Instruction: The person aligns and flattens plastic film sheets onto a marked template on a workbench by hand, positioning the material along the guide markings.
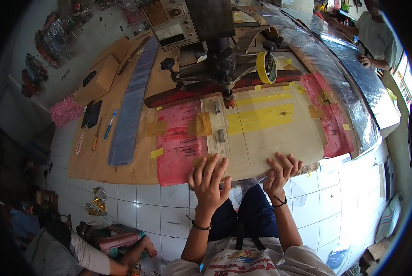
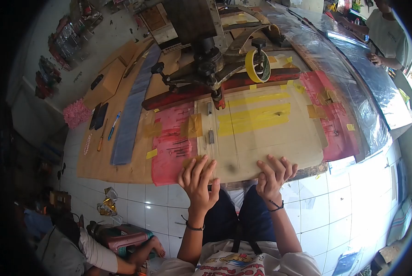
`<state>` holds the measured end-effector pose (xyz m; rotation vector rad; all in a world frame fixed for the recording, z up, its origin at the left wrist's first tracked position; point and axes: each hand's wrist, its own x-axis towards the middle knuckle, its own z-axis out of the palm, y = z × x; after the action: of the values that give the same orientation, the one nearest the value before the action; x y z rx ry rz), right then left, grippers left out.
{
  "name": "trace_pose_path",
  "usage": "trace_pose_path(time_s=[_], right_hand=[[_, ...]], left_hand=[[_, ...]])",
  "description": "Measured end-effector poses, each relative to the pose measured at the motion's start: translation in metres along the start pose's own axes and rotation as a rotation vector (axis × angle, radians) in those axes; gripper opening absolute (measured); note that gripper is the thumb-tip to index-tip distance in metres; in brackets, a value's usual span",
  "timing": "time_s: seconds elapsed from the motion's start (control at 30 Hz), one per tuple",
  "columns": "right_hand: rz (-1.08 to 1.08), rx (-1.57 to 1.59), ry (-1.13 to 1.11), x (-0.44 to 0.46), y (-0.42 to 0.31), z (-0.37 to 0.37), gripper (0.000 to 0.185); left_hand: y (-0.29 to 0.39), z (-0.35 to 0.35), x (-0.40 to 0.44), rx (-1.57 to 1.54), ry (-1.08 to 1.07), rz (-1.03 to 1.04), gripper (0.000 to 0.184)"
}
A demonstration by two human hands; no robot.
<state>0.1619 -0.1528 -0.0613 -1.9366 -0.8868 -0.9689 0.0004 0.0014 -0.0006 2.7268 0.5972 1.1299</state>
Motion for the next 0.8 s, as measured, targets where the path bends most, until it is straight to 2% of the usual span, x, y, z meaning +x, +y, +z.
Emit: trace_pose_path(time_s=[0.8], right_hand=[[-0.007,0.003,-0.02,-0.0017,0.0031,-0.0002,0.029]], left_hand=[[0.0006,0.0009,-0.0001,-0.01,0.01,-0.006,0.044]])
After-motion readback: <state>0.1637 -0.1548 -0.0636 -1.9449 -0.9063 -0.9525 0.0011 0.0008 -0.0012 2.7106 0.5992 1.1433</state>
